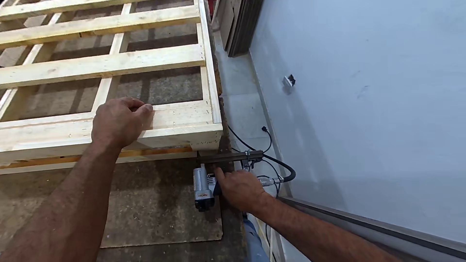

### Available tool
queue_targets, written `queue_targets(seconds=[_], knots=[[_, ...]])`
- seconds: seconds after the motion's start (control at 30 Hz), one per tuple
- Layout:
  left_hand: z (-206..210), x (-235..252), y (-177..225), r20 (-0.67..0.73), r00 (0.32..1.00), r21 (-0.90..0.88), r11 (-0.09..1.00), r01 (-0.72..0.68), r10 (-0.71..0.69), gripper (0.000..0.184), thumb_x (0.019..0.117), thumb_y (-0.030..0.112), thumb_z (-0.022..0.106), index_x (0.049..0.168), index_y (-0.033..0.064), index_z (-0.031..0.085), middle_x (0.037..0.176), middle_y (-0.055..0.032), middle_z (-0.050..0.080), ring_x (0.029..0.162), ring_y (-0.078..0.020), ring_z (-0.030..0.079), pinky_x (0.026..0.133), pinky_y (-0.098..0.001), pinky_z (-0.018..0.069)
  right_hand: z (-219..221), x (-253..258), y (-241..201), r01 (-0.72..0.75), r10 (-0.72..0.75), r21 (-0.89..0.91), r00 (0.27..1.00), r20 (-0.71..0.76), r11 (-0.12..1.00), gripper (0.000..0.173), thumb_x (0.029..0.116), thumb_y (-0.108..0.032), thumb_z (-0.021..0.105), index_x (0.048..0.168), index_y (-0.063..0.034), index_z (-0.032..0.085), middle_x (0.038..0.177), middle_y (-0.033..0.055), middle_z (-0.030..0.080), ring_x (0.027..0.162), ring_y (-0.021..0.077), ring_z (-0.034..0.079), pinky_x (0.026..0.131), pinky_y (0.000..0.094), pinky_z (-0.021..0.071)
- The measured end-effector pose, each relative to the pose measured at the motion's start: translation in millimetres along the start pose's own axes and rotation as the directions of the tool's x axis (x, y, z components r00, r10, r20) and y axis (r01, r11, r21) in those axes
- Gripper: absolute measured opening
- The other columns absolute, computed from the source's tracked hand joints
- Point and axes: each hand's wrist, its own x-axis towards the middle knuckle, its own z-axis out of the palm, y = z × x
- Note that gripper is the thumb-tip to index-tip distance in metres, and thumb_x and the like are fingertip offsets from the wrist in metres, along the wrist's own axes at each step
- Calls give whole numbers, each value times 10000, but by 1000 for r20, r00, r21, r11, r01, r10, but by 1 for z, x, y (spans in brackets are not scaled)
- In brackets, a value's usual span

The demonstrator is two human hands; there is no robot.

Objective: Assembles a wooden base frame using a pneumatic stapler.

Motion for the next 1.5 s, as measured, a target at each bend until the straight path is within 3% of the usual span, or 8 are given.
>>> queue_targets(seconds=[0.2, 0.53, 0.63, 0.73, 1.03, 1.13, 1.27, 1.5], knots=[[0, 0, 0, 0, 1000, -9, 1000, -1, 1, 414, 1005, 577, 540, 1122, 244, 757, 1081, -84, 741, 1054, -335, 684, 851, -691, 488, 2, -4, 5, -17, 17, 18, 1000, 12, 1000, 337, 1016, -138, 498, 1347, -72, 505, 812, 95, 679, 781, 304, 721, 688, 453, 580], [1, 1, -1, -7, 1000, -12, 1000, -6, 6, 410, 1004, 576, 541, 1105, 245, 760, 1061, -93, 739, 1029, -349, 682, 830, -704, 479, 14, -14, 18, -32, 33, 11, 996, -84, 999, 234, 998, -149, 540, 1218, -73, 563, 754, 79, 661, 726, 285, 713, 645, 433, 580], [1, -1, 0, -14, 1000, -15, 1000, -4, 4, 415, 1004, 575, 541, 1098, 237, 761, 1050, -98, 740, 1023, -350, 683, 825, -701, 480, 12, -17, 21, -40, 41, 18, 998, -56, 999, 316, 999, -152, 527, 1303, -69, 531, 752, 78, 657, 721, 288, 710, 648, 432, 573], [0, -1, 1, -3, 1000, -18, 1000, -3, 3, 435, 1000, 586, 545, 1115, 225, 759, 1068, -120, 734, 1043, -377, 677, 845, -722, 474, 15, -18, 25, -42, 44, 38, 997, -67, 998, 233, 981, -154, 554, 1200, -75, 560, 755, 82, 657, 721, 290, 709, 645, 448, 578], [0, -1, 1, -9, 1000, -19, 1000, 5, -5, 426, 1005, 576, 548, 1109, 219, 757, 1055, -115, 735, 1020, -364, 679, 832, -714, 469, 14, -25, 34, -54, 55, 13, 997, -57, 998, 344, 966, -158, 585, 1295, -79, 520, 751, 72, 654, 719, 282, 707, 655, 439, 572], [0, 0, 1, -15, 1000, -16, 1000, -6, 5, 420, 1010, 565, 548, 1109, 214, 757, 1048, -118, 735, 1016, -360, 680, 829, -710, 469, 17, -25, 36, -46, 47, 12, 995, -90, 999, 272, 954, -162, 601, 1209, -80, 557, 736, 70, 650, 707, 277, 704, 639, 433, 574], [0, -1, 1, -21, 1000, -19, 1000, -7, 6, 418, 1011, 566, 544, 1107, 219, 757, 1043, -116, 735, 1012, -358, 680, 828, -705, 472, 12, -25, 37, -66, 66, 22, 998, -21, 998, 410, 978, -181, 580, 1364, -91, 478, 772, 78, 660, 739, 288, 711, 663, 444, 575], [0, 1, 2, -35, 999, -29, 1000, 6, -7, 399, 1007, 555, 559, 1090, 225, 765, 1022, -109, 739, 995, -356, 686, 817, -702, 484, 12, -25, 32, -102, 103, 42, 994, -37, 994, 244, 982, -161, 547, 1210, -73, 560, 810, 101, 681, 789, 313, 720, 707, 466, 582]])
